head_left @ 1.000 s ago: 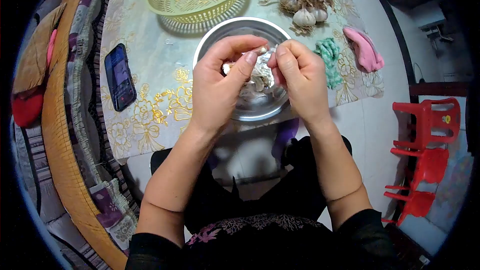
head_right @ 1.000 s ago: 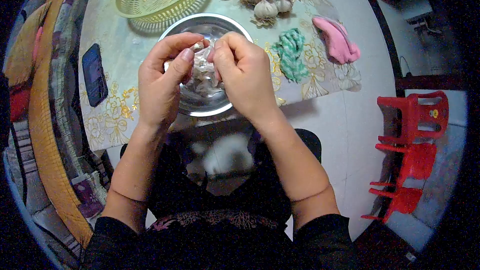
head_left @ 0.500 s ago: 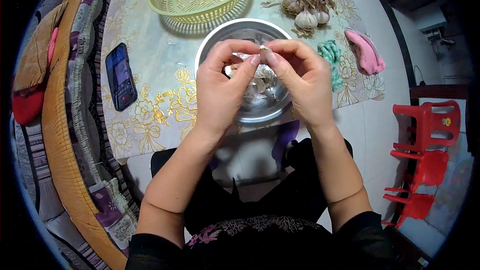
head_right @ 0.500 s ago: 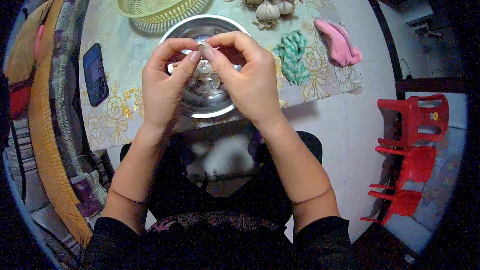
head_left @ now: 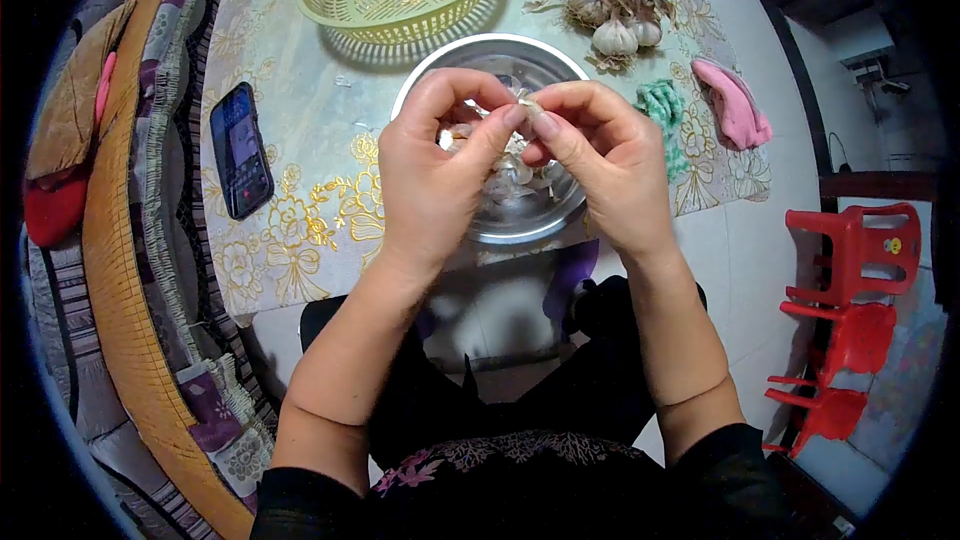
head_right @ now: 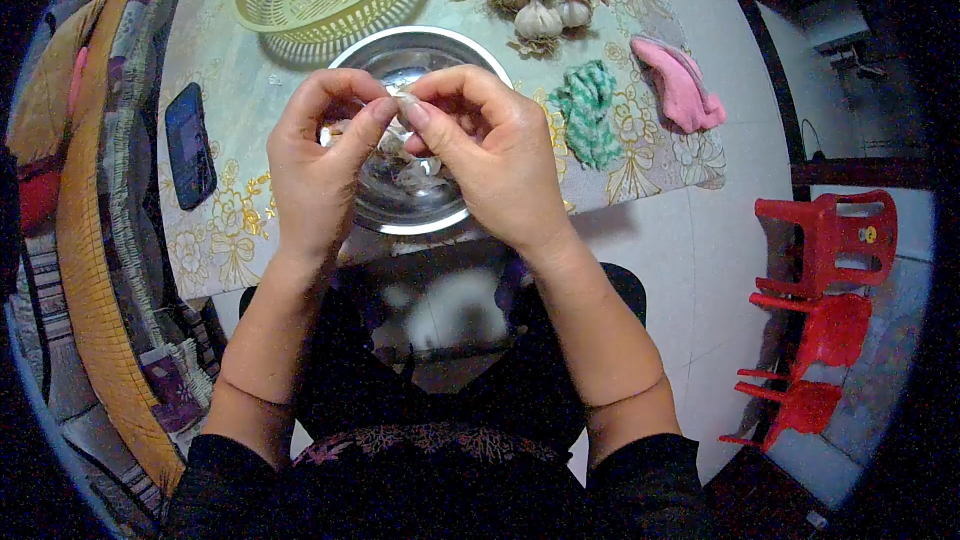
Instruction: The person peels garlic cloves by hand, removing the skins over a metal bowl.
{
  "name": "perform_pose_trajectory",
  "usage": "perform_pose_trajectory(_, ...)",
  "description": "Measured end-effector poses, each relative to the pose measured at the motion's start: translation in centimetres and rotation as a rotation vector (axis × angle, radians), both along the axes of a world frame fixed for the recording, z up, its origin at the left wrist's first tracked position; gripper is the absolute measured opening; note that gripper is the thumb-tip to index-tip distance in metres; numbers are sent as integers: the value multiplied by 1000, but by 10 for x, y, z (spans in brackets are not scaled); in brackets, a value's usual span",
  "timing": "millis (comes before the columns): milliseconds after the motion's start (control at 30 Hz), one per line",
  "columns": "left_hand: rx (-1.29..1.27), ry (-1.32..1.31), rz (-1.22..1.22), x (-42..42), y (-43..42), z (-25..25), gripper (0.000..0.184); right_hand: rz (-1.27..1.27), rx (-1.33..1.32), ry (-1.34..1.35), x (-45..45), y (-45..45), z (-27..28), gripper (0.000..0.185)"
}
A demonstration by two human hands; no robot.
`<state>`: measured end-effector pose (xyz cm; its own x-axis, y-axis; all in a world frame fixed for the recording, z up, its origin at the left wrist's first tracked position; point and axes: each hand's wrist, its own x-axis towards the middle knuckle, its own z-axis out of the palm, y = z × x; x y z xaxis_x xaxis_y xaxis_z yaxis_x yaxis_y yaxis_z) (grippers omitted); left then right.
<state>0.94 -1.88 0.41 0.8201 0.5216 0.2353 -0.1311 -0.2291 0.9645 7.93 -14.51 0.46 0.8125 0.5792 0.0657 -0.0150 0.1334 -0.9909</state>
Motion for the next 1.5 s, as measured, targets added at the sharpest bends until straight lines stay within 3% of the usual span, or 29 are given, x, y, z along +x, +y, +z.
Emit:
perform_pose_trajectory(467,52,-44,-38,0,-2,-7,12,48,123,265,0,-3,3,19)
perform_pose_trajectory(667,-16,-52,-197,-4,-8,1,9,26,220,392,12,-8,-4,23)
perform_pose_trajectory(833,-211,-81,-82,-2,-3,2,7,86,290,496,17,-12,-7,24)
perform_pose_trajectory(1100,-160,19,-117,0,2,-6,13,61,143,359,8,-4,0,21)
perform_pose_trajectory(1267,-117,28,-101,0,3,-7,14,24,65,138,5,-3,0,18)
perform_pose_trajectory(1500,-92,59,-70,-1,1,-6,7,20,-20,19,1,-1,0,16)
